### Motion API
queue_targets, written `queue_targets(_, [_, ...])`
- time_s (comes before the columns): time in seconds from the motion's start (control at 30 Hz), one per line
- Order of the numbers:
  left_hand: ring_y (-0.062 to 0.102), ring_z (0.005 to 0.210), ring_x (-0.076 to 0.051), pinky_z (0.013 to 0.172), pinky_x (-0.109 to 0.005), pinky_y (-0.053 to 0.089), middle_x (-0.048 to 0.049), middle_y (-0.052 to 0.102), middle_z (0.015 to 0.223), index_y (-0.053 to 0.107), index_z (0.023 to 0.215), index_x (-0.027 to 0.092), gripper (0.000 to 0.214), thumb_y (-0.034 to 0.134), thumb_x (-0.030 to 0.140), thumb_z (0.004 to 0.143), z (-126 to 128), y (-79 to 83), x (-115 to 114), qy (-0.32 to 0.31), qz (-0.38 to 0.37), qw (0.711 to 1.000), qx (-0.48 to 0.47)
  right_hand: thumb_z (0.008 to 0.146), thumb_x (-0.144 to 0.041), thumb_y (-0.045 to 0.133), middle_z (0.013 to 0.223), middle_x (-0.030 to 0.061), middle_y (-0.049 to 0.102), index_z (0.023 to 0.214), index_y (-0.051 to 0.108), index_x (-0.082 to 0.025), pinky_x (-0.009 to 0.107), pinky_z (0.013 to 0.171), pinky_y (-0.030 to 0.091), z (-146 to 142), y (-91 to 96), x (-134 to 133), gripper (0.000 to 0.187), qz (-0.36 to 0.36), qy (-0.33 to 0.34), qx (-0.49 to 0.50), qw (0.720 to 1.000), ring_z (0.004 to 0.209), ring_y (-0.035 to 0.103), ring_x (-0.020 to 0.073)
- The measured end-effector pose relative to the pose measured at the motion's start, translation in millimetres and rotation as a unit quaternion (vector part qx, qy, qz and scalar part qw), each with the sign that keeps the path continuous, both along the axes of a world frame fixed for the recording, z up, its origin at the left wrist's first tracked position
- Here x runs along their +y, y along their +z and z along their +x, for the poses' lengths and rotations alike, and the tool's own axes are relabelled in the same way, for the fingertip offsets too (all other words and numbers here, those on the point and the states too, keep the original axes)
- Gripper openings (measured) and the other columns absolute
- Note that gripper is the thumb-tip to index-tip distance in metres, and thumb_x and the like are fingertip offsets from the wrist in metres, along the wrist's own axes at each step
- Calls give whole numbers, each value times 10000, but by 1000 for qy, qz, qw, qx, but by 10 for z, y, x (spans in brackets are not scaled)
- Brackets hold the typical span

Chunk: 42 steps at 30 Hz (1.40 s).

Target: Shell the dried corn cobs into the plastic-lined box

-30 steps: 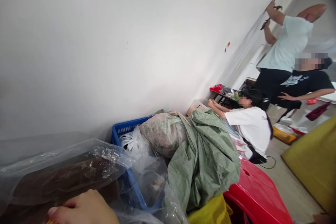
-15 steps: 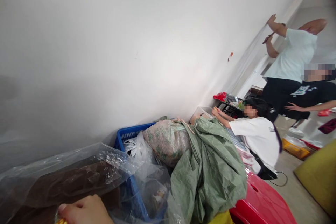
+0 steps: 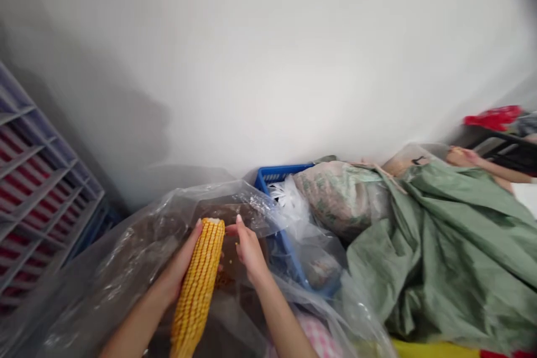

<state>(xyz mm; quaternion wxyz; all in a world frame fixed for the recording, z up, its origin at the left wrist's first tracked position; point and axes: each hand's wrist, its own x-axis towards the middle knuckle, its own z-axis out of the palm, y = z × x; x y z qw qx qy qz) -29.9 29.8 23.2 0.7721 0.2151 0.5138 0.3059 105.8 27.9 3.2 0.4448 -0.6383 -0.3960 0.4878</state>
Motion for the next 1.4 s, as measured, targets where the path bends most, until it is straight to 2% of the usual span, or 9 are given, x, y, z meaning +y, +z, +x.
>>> queue_targets(0.13, [597,485,-151,485,-255,497,-41,646,617,610,815,154,427,433,542,794,68,-107,101,164,36,985,-47,758,-596,436,953,54,647,1087,577,-193,293,786,426,-259,-86,-183,538,44,57,14,997,874,585,191])
queue_targets(0.23, [629,589,-164,598,-273,517,-46,655,668,607,835,158,389,435,505,809,110,-173,121,218,49,973,-51,587,-488,691,1016,48,635,1207,458,-227,290,777,435,-376,-148,-283,712,41,112,21,993,883,588,200])
queue_targets(0.4, [605,887,-177,806,-265,459,-56,658,947,599,999,180,365,546,448,758,-33,-170,151,148,180,972,37,597,-442,693,930,45,639,999,551,-178,265,689,437,-296,-134,-287,501,38,151,41,987,808,579,183])
queue_targets(0.5, [562,953,-186,840,-265,417,-34,638,998,602,981,197,372,534,479,749,-193,-102,219,75,304,938,146,622,-446,671,900,21,630,970,547,-190,250,663,413,-198,-82,-284,450,50,178,-5,983,766,558,161])
queue_targets(0.67, [556,894,-208,804,-288,404,-50,639,934,620,915,167,374,528,484,739,-373,-23,306,-49,382,882,272,589,-481,684,782,-17,602,883,532,-197,230,616,367,-113,-56,-303,436,40,221,-117,967,674,516,133])
queue_targets(0.97, [560,873,-237,680,-306,427,-91,640,913,634,854,134,479,409,544,755,-358,-200,350,-43,303,903,302,534,-560,679,692,-38,566,829,521,-206,213,528,294,-27,-108,-264,487,15,263,-213,941,598,468,112])
queue_targets(1.1, [577,831,-238,619,-297,429,-104,647,912,626,943,146,627,299,648,758,-330,-182,343,-103,235,919,298,562,-572,649,730,-24,593,802,534,-201,214,527,300,15,-126,-243,456,-10,279,-213,936,610,491,114])
queue_targets(1.23, [564,801,-221,628,-267,405,-67,646,851,627,842,152,502,491,606,679,-279,-251,340,-136,277,893,327,534,-604,642,709,-10,600,761,538,-190,222,512,289,37,-148,-258,483,-28,276,-254,927,597,495,122])
queue_targets(1.4, [548,711,-203,586,-263,381,-51,616,704,572,681,145,470,451,598,693,-232,-481,344,-141,250,896,340,514,-581,653,726,7,620,756,577,-173,222,505,305,29,-171,-289,480,-62,293,-219,929,617,527,135])
